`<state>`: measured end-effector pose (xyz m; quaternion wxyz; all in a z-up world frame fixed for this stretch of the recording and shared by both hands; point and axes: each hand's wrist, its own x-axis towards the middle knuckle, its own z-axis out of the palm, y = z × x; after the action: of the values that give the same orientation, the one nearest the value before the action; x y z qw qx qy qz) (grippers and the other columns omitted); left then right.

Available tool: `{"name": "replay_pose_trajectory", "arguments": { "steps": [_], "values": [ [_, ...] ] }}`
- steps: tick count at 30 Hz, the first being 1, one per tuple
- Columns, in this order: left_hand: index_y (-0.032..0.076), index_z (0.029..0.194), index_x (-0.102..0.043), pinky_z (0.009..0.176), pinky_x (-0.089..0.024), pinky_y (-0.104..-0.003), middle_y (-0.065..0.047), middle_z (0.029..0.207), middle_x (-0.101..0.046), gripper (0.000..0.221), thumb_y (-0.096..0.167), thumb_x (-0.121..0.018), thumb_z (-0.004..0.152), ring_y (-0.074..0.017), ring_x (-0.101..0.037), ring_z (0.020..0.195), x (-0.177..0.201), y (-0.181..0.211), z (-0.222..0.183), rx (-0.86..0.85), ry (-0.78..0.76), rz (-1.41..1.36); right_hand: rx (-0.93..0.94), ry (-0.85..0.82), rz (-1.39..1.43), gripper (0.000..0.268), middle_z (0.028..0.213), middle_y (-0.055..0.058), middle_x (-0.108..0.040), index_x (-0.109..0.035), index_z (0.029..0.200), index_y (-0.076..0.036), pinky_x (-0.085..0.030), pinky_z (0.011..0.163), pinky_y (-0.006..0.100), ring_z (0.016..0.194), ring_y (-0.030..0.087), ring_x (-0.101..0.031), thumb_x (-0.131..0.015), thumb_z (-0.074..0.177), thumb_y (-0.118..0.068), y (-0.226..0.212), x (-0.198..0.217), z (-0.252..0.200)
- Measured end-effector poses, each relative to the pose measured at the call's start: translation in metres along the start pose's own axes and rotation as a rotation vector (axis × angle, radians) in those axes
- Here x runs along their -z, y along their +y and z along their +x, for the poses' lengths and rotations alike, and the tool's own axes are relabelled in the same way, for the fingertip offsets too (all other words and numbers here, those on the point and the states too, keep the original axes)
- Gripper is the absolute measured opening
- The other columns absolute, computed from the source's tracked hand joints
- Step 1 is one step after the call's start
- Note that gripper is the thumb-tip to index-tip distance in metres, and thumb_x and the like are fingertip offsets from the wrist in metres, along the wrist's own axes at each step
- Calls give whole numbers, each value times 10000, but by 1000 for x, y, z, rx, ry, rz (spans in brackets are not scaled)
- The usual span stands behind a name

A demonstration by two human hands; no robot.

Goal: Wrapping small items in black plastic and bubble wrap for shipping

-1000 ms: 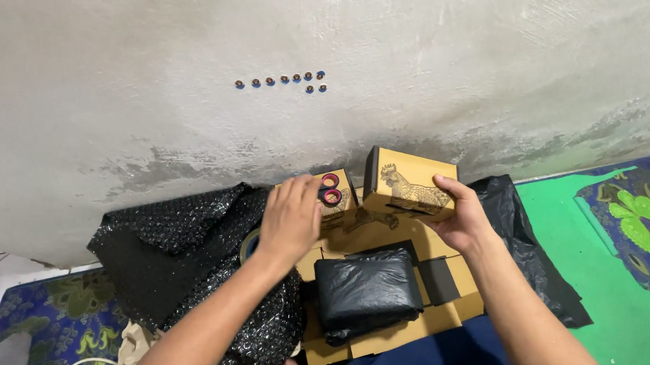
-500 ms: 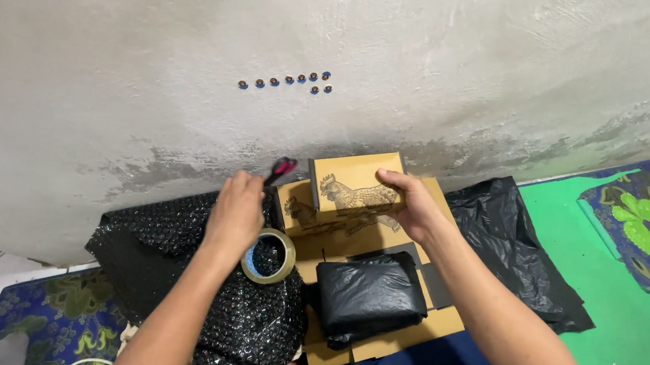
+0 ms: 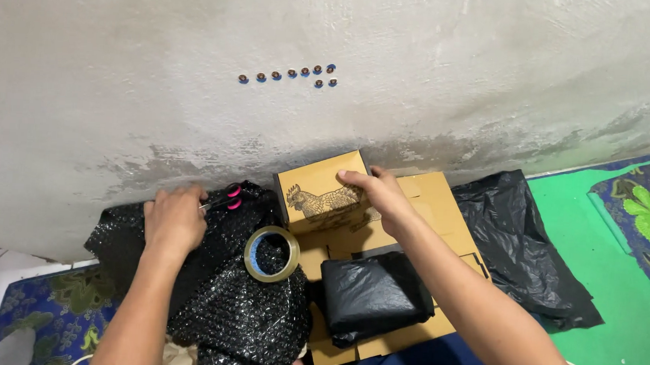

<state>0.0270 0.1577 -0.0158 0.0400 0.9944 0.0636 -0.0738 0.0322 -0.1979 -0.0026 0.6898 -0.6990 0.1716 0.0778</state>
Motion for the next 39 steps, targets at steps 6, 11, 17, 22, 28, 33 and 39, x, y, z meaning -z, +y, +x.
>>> {"name": "replay_pose_trajectory", "arguments": {
  "steps": [6,11,17,22,28,33,39],
  "values": [
    [234,1302,-698,997,-468,-502,-40,1207,-729,373,316,-642,941,-338,-611,1204,-30,-16,10,24,-76,-38,-8,-8,-13,946,1234,295,-591,-530,1335,103,-538,916,505,1229,395,-588,-906,674,-459,-15,-6,-18],
    [118,1339,-676,1009,-503,-534,-144,1254,-711,395,245,-592,976,-385,-622,1242,-7,2,-11,40,-124,-181,70,-51,-35,977,1286,227,-508,-427,1501,19,-433,950,410,1174,291,-507,-831,789,-514,1,21,-13],
    [109,1162,-741,930,-529,-573,-117,1075,-753,342,358,-590,984,-412,-671,1118,12,32,-46,161,34,-327,60,61,78,641,1223,144,-533,-483,1444,-27,-428,856,342,1060,229,-549,-599,976,-449,26,75,-47],
    [87,1063,-670,725,-607,-333,-76,981,-709,258,309,-573,974,-168,-702,888,-3,116,-128,77,-88,-1077,-140,133,273,383,1045,110,-558,-562,1251,-95,-391,776,334,899,187,-538,-491,997,-372,80,120,-66],
    [103,1566,-79,1202,-219,-613,-152,1573,-139,810,537,-399,962,-386,-184,1470,-86,166,-178,128,-477,-1014,-367,27,64,749,1470,214,-516,-513,1485,-115,-335,1130,444,1346,355,-490,-415,875,-539,89,104,-113],
    [57,1585,23,1246,-207,-569,-194,1630,-100,898,569,-360,955,-387,-176,1526,-82,177,-185,269,-565,-1166,-362,-13,-89,993,1718,59,-152,-258,1587,-69,-80,1282,407,1592,230,-123,-506,806,-629,123,106,-114],
    [116,1597,-119,1207,-343,-454,-162,1581,-372,816,537,-422,967,-318,-424,1456,-96,185,-181,389,-640,-1215,-356,-48,-138,878,1651,89,-364,-400,1560,-126,-150,1250,458,1532,283,-284,-558,799,-532,101,100,-124]
  ]
}}
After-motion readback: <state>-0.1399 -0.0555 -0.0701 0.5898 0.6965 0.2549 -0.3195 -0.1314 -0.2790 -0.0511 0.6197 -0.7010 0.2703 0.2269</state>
